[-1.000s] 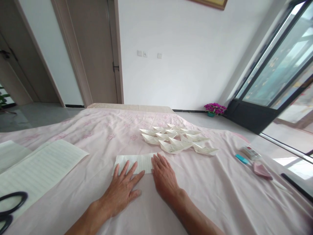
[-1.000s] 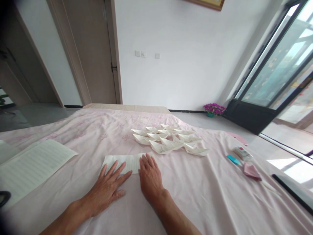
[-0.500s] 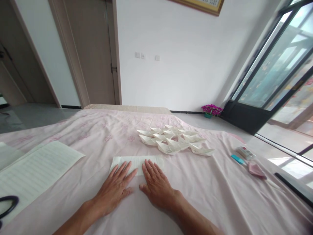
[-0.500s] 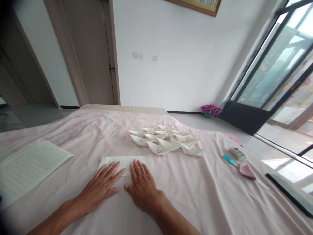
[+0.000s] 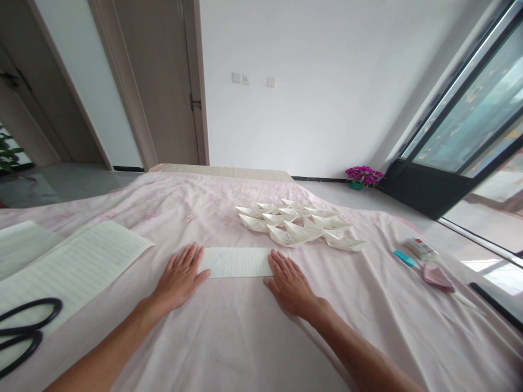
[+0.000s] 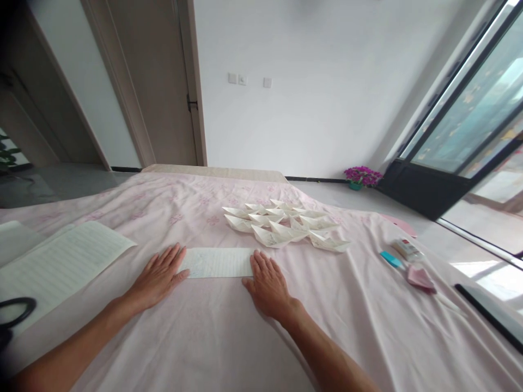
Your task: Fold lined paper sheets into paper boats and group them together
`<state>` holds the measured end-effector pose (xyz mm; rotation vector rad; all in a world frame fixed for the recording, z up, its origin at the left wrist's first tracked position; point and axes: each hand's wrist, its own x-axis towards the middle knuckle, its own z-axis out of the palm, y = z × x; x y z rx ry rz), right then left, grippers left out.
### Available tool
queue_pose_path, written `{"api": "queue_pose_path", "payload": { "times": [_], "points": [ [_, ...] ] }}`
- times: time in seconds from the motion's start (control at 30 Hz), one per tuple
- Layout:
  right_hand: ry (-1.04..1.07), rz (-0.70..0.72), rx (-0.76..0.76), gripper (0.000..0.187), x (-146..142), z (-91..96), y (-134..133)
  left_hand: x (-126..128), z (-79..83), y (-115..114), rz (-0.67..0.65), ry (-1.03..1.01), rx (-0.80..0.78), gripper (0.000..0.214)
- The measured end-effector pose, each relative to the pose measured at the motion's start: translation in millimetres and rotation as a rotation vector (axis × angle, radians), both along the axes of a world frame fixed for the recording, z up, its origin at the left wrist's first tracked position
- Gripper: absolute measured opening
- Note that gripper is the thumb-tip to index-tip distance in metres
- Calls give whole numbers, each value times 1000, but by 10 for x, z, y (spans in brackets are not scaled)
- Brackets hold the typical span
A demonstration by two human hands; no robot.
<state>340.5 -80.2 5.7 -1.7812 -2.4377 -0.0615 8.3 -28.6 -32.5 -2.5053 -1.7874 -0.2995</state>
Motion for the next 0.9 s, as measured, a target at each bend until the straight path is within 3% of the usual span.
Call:
{"api": "queue_pose_path", "payload": {
  "times": [0.23, 0.33, 0.43, 0.57, 0.8, 0.9],
  "points": [
    [200, -258, -12, 59, -94, 145, 144, -7, -39, 69, 110, -220, 34, 59],
    [280, -313, 16, 60, -78, 105, 210, -70, -31, 84, 143, -430, 5, 69],
    [329, -301, 82, 58, -58, 14, 241, -123, -25, 87, 132, -712, -43, 88],
    [374, -231, 203, 56, -39, -65, 247, -140, -17, 67, 97, -1025, -75, 93],
    [491, -157, 266, 53, -15, -95, 246, -78, 55, 23, 89, -1209, -130, 88],
    [522, -108, 299, 51, 4, -115, 250, -47, 78, 9, 81, -1193, -114, 91]
  ]
}}
